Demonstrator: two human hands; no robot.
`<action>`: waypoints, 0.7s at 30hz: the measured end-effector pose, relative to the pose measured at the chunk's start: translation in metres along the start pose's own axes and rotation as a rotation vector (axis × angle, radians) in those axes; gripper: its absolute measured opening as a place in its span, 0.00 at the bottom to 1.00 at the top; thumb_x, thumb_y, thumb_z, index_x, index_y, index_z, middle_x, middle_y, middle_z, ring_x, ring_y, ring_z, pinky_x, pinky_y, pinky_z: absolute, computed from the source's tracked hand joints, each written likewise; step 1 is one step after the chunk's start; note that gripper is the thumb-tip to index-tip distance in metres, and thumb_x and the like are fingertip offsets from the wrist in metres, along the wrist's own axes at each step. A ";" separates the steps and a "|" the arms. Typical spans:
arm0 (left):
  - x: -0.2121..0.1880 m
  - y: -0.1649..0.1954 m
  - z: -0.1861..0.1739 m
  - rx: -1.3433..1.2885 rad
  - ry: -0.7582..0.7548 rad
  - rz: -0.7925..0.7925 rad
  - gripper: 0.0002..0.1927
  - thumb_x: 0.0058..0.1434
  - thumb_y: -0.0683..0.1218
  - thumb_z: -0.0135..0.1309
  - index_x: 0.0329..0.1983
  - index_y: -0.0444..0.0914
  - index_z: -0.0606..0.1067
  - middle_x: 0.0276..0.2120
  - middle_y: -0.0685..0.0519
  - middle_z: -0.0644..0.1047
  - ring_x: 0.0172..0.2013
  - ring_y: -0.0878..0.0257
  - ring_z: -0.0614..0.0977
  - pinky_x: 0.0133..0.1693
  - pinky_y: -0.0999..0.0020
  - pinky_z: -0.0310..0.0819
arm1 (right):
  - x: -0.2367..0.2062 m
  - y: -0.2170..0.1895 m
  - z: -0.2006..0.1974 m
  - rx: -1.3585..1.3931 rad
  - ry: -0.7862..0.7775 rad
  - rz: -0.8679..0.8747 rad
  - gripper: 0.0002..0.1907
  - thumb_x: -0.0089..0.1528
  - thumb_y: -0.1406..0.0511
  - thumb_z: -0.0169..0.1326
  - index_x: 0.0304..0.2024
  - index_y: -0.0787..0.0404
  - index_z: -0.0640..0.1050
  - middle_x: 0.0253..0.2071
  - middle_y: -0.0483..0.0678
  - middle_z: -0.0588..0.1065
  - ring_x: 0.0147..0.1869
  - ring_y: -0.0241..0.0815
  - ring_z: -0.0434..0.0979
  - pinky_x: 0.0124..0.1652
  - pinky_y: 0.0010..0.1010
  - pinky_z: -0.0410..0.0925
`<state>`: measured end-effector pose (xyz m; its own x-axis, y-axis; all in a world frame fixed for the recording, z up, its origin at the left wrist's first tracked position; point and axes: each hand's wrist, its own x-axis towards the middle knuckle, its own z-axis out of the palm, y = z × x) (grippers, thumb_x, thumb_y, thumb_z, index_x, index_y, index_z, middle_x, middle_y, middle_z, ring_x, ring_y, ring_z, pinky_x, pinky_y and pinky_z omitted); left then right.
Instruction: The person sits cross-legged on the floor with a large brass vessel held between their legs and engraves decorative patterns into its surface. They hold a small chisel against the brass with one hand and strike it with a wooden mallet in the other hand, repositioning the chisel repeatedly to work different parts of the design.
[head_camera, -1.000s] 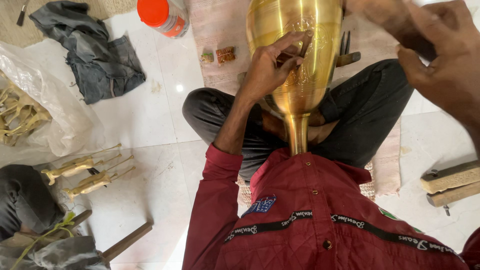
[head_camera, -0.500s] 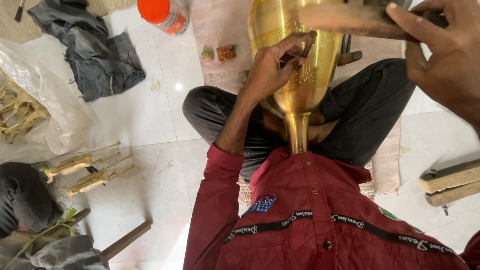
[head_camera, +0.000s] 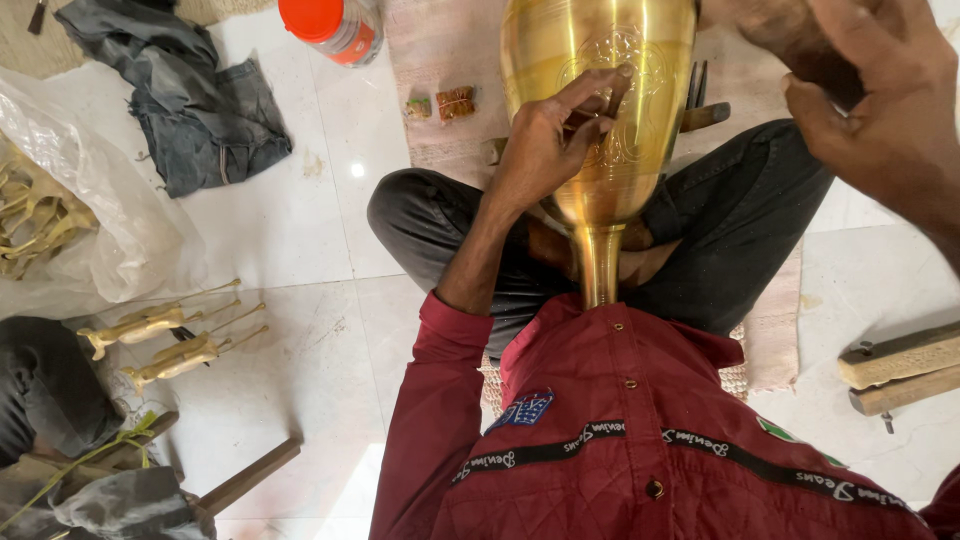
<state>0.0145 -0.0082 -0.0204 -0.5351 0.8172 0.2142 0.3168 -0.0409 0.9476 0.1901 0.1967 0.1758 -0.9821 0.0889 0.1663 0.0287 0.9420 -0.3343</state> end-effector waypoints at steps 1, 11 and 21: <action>-0.002 -0.001 0.001 0.008 0.000 -0.069 0.26 0.66 0.36 0.60 0.67 0.44 0.72 0.53 0.43 0.82 0.48 0.58 0.89 0.50 0.62 0.90 | 0.000 -0.001 0.000 -0.022 0.004 -0.017 0.26 0.68 0.77 0.56 0.68 0.66 0.71 0.56 0.60 0.70 0.54 0.47 0.78 0.51 0.34 0.74; -0.018 0.003 0.017 0.021 0.215 -0.149 0.28 0.64 0.36 0.60 0.68 0.43 0.71 0.49 0.43 0.83 0.49 0.56 0.88 0.50 0.62 0.89 | 0.010 0.002 -0.003 -0.349 -0.056 -0.144 0.26 0.66 0.78 0.60 0.66 0.60 0.76 0.53 0.55 0.75 0.53 0.48 0.78 0.51 0.38 0.74; -0.041 0.014 0.021 -0.340 0.772 -0.059 0.16 0.73 0.36 0.56 0.62 0.36 0.71 0.46 0.48 0.80 0.44 0.60 0.84 0.46 0.68 0.85 | -0.026 -0.001 0.028 -0.371 -0.077 0.054 0.27 0.65 0.75 0.63 0.68 0.62 0.77 0.51 0.59 0.76 0.48 0.53 0.76 0.46 0.46 0.70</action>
<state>0.0566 -0.0301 -0.0210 -0.9674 0.2065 0.1464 0.0844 -0.2824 0.9556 0.2101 0.1844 0.1463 -0.9880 0.1307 0.0828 0.1328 0.9909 0.0205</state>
